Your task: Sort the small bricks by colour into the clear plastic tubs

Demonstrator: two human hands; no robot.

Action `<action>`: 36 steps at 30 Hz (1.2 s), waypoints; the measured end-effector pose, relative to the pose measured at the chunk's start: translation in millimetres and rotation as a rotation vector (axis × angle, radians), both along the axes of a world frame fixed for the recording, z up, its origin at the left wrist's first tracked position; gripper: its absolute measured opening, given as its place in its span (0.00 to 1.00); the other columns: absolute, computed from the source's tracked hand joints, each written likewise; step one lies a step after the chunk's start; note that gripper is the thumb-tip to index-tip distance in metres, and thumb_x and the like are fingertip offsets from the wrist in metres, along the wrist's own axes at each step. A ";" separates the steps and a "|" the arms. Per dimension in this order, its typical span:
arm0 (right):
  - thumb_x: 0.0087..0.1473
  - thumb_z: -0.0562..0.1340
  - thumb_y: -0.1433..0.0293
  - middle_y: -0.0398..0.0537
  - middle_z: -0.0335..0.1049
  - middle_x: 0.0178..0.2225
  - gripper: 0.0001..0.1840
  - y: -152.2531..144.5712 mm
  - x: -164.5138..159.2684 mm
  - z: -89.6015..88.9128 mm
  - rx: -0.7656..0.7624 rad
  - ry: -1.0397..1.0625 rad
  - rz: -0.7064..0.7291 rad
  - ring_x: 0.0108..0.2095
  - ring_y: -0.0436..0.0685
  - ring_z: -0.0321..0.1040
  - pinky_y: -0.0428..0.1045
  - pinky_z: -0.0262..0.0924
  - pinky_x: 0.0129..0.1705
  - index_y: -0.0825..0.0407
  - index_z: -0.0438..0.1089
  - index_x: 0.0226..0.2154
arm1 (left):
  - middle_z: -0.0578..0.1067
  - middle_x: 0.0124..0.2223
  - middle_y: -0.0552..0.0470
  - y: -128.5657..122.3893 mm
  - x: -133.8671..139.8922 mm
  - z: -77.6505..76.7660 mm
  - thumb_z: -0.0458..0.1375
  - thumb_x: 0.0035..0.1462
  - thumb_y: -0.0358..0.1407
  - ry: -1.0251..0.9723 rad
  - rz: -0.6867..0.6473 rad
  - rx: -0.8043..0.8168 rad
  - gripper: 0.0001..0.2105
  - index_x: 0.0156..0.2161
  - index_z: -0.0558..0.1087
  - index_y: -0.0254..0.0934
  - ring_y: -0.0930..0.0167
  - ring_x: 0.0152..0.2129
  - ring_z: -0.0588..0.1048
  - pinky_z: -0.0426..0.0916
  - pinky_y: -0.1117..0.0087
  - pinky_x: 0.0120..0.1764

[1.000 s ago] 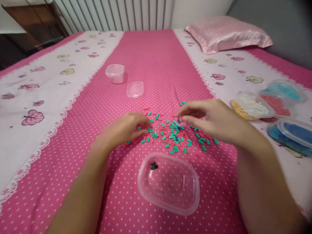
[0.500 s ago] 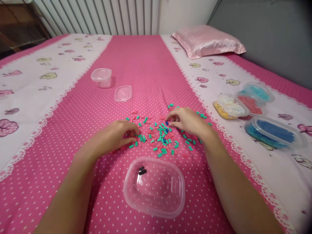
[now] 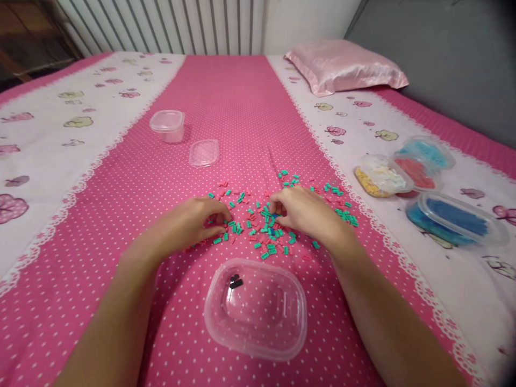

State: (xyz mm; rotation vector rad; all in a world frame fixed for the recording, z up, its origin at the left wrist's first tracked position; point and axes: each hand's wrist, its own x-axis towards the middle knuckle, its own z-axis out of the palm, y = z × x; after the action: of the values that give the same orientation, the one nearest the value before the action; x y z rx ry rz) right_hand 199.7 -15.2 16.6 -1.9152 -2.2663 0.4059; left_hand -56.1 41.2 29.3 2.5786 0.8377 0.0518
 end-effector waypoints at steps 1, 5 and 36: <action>0.45 0.65 0.79 0.42 0.74 0.29 0.11 -0.4 -2.6 -1.4 0.013 -0.014 0.008 0.32 0.54 0.69 0.48 0.51 0.31 0.48 0.76 0.30 | 0.80 0.39 0.51 0.3 -0.2 -0.6 0.57 0.60 0.37 -0.001 -0.001 -0.001 0.08 0.42 0.77 0.40 0.70 0.33 0.75 0.65 0.71 0.36; 0.44 0.64 0.80 0.41 0.73 0.29 0.13 1.5 -3.6 -6.6 0.020 0.000 0.028 0.31 0.53 0.68 0.48 0.50 0.30 0.48 0.75 0.32 | 0.80 0.39 0.53 1.9 -1.9 -3.0 0.57 0.61 0.36 -0.005 -0.008 0.001 0.08 0.42 0.77 0.41 0.70 0.34 0.76 0.65 0.71 0.38; 0.45 0.60 0.81 0.44 0.78 0.33 0.18 10.6 16.8 -3.3 -0.057 0.124 0.129 0.33 0.52 0.71 0.46 0.55 0.33 0.49 0.78 0.37 | 0.78 0.39 0.54 3.5 -2.6 -3.0 0.58 0.63 0.36 0.001 -0.015 0.009 0.06 0.43 0.77 0.42 0.72 0.34 0.74 0.63 0.73 0.37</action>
State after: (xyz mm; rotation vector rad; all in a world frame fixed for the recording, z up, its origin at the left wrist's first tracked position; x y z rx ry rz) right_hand 216.6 -4.7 13.4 -1.7222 -2.3275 0.5949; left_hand -58.7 44.7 26.3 2.5930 0.8199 0.0495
